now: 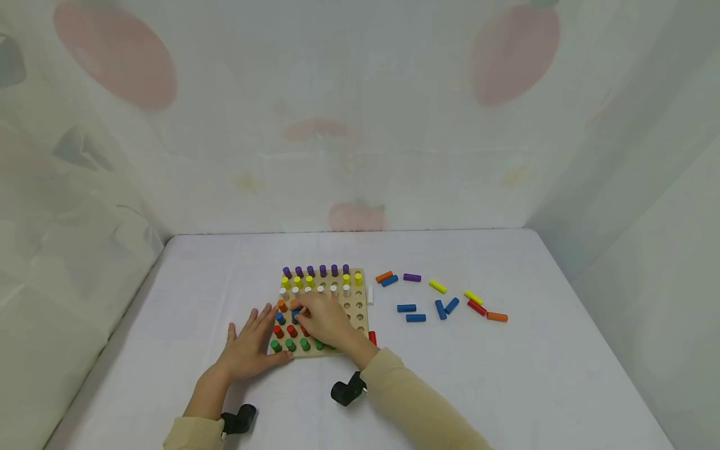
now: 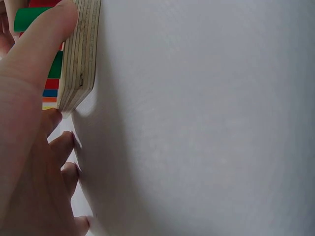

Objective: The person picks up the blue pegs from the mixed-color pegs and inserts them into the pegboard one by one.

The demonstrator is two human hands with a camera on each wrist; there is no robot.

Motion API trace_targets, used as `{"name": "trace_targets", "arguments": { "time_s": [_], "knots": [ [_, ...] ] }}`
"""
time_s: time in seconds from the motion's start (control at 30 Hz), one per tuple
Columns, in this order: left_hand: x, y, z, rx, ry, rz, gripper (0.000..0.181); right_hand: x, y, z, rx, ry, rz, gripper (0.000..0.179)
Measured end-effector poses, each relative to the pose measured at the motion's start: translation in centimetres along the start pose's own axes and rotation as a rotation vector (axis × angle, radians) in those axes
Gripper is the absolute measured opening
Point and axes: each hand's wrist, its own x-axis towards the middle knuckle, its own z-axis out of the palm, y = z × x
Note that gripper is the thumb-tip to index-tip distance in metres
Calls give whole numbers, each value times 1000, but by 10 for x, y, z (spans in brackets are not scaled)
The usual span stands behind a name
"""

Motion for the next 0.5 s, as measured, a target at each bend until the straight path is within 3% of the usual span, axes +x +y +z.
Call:
{"name": "trace_targets", "arguments": {
  "time_s": [0.5],
  "knots": [
    [0,0,0,-7,-2,-2,106,0,-4,0,-6,-31,36,15]
  ]
}}
